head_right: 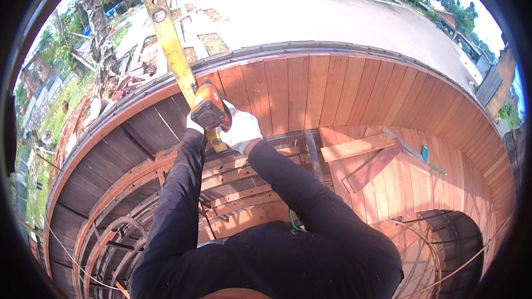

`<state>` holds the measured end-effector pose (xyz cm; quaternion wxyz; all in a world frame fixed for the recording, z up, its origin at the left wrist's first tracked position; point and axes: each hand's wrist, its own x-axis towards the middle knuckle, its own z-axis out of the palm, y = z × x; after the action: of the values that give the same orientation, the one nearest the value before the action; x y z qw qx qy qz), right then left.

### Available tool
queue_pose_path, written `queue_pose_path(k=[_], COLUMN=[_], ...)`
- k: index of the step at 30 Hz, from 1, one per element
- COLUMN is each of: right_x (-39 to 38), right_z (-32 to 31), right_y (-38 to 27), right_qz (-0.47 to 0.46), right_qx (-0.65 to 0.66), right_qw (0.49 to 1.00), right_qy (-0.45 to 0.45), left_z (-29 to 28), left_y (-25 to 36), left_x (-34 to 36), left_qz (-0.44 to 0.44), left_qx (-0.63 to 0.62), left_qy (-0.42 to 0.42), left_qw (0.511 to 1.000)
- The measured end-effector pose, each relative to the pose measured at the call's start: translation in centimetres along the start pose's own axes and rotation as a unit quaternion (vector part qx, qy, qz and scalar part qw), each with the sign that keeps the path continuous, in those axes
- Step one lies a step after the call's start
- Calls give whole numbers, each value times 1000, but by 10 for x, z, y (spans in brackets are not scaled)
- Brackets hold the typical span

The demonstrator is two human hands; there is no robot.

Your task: The person installs wooden planks on a curved wooden structure. They use a nail gun to secure the planks and a spirit level to check alignment, repeating the process for multiple planks.

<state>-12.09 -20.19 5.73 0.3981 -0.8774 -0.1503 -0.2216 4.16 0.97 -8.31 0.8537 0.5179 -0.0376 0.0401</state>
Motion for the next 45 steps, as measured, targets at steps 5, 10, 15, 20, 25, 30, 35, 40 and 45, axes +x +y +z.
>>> queue_pose_path(k=[5, 10, 15, 20, 25, 30, 35, 40, 45], right_x=[-1, -17, -62, -109, -140, -147, -172, -164, -165], right_z=[-3, -13, -18, 3, 27, 51, 65, 57, 62], right_y=[-14, -12, 24, 59, 82, 105, 132, 123, 122], right_qz=[14, -4, 70, 113, 82, 57, 68, 37, 47], right_qx=[-2, 41, 120, 51, -77, -132, -140, -130, -153], right_qw=[1000, 999, 990, 992, 981, 972, 965, 968, 968], right_qy=[-6, 13, 18, 2, -156, -189, -210, -212, -193], left_z=[-8, -24, 45, 49, 53, 49, 46, 50, 51], left_y=[7, -1, 49, 60, 58, 65, 56, 60, 61], left_x=[5, 8, -42, -50, -52, -57, -55, -54, -63], left_qz=[-32, 76, 49, 36, 27, -14, 10, 20, 44], left_qx=[-111, 153, 194, 241, 277, 267, 243, 239, 216], left_qy=[-14, 16, 10, 19, 47, 22, 29, 33, 24], left_qw=[993, 985, 980, 970, 959, 963, 969, 970, 975])
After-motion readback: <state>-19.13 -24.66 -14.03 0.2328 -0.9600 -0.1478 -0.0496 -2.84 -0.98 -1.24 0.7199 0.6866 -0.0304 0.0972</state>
